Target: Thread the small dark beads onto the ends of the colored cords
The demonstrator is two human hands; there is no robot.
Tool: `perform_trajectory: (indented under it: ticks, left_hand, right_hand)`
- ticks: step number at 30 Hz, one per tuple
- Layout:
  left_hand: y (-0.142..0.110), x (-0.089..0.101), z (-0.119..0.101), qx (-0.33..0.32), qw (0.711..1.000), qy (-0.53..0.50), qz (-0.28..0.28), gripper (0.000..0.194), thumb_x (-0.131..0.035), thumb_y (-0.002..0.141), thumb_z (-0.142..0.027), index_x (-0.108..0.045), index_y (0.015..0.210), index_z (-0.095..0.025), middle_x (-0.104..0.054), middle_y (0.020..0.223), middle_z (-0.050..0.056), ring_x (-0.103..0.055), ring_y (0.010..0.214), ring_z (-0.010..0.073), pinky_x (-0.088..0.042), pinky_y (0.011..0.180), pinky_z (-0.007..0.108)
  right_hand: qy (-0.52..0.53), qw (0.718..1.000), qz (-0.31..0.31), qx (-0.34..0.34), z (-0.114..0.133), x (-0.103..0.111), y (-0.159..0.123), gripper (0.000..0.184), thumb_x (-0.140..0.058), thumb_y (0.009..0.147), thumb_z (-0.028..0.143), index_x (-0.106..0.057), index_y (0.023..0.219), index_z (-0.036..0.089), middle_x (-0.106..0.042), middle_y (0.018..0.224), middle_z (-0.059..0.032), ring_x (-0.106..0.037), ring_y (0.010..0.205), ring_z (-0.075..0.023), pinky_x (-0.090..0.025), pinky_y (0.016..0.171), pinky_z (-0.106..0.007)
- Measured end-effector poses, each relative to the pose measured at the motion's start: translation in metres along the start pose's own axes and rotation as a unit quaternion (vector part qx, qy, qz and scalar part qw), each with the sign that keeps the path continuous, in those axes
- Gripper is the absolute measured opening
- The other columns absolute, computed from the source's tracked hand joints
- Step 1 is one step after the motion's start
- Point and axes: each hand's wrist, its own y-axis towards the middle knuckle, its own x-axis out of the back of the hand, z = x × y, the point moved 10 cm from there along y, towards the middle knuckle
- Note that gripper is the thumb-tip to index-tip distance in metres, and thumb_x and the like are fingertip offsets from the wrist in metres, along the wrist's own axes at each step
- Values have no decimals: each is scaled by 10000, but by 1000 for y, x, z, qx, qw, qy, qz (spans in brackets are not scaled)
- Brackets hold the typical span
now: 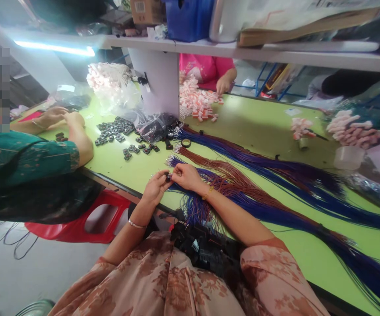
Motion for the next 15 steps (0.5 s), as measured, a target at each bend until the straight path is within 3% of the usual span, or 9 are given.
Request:
perform_trajectory:
  ticks: [11,15]
  left_hand:
    - [-3,-3,-1,-14,1000,24,8,347,-762,622,-189,-587,919,-161,-652,851,14,-617,800,110,-480,874,307]
    - [-6,-3,-3,-21,998,51,-2,345,-775,605,-205,-590,892,-155,-653,815,14,-618,771,112,-483,847,305]
  right_hand:
    - [-23,999,-16,-17,0,-5,-2,116,-567,703,255,-568,639,159,-525,561,30,-416,515,-84,-269,509,-207]
    - [-13,1000,-3,5,3,-7,-3,108,-536,722,224,-569,647,155,-536,578,26,-419,532,-85,-287,530,-206]
